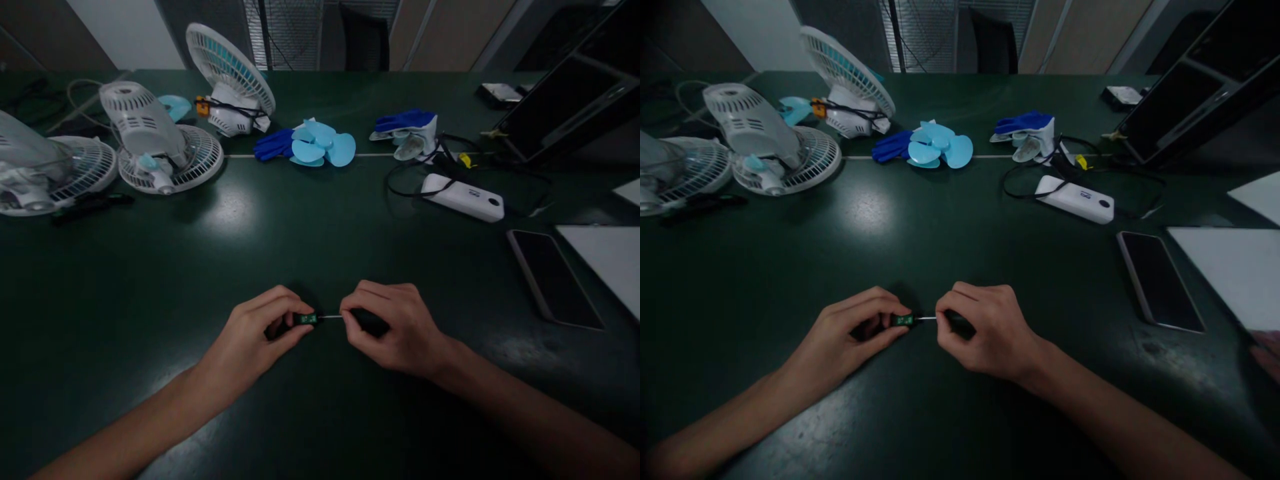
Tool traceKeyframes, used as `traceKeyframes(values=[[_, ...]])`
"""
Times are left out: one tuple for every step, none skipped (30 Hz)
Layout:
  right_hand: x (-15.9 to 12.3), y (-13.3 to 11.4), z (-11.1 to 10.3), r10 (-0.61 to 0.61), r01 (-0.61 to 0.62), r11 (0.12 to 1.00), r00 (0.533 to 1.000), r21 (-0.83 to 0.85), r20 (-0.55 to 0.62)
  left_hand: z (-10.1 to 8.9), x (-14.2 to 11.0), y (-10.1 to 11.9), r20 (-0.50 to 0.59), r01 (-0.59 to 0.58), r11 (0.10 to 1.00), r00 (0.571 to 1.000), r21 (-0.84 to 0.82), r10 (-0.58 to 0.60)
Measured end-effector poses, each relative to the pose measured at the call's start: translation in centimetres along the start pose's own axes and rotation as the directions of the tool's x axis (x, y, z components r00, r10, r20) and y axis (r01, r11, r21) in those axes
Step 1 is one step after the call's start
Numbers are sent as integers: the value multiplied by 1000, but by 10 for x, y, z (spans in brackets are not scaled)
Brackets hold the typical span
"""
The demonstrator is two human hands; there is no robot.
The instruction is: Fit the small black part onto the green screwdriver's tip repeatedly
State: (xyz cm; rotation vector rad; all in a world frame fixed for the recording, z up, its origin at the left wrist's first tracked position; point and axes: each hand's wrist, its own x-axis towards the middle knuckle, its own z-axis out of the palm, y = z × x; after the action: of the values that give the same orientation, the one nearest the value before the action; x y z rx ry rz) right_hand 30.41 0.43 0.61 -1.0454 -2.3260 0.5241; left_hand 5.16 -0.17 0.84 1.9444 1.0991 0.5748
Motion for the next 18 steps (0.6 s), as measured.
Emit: traceKeyframes(values=[[0,0,0,-1,1,1000,1000,-2,5,0,0,0,-1,0,1000,1000,-3,0],[0,1,0,-3,3,1000,1000,-2,11,0,0,-1,-3,-2,1000,1000,-6,2],[0,1,1,-5,5,1000,1000,-2,17,0,0,-1,-4,0,1000,1000,-8,0],[0,1,1,-8,8,1000,1000,0,20,0,0,-2,-4,1,1000,1000,-11,-1],[1,0,1,-11,11,1000,1000,0,22,1,0,-2,-2,4,1000,1000,-13,-4],[2,0,1,-17,16,1000,1000,3,21,1,0,-2,1,4,1000,1000,-16,-4],[3,-2,1,-22,22,1000,1000,15,11,1,0,-2,5,1,1000,1000,-18,-1],[5,-3,1,-22,23,999,1000,46,-7,1,0,-2,11,-2,1000,1000,-20,2],[6,-6,1,-20,23,995,999,93,-30,1,0,-2,19,-6,1000,1000,-20,6],[8,-8,2,-17,25,988,999,149,-51,1,0,-2,26,-10,1000,1000,-19,10],[9,-10,2,-16,29,979,998,203,-66,1,0,-2,32,-13,1000,999,-15,14],[10,-11,2,-16,33,969,997,244,-70,0,0,-2,32,-17,1000,999,-9,17],[10,-12,2,-18,35,963,998,268,-67,0,0,-1,33,-21,1000,999,0,21],[10,-12,2,-19,34,961,998,274,-58,0,0,-1,30,-26,1000,999,7,26],[10,-11,2,-14,28,962,999,271,-52,0,0,-1,27,-32,999,999,15,32],[9,-10,1,-2,16,964,999,267,-50,1,-1,0,27,-37,999,999,23,36],[8,-9,1,11,2,964,999,264,-49,1,-1,0,30,-43,999,999,30,42],[7,-7,0,22,-9,966,999,260,-48,1,-2,0,34,-49,998,998,38,47]])
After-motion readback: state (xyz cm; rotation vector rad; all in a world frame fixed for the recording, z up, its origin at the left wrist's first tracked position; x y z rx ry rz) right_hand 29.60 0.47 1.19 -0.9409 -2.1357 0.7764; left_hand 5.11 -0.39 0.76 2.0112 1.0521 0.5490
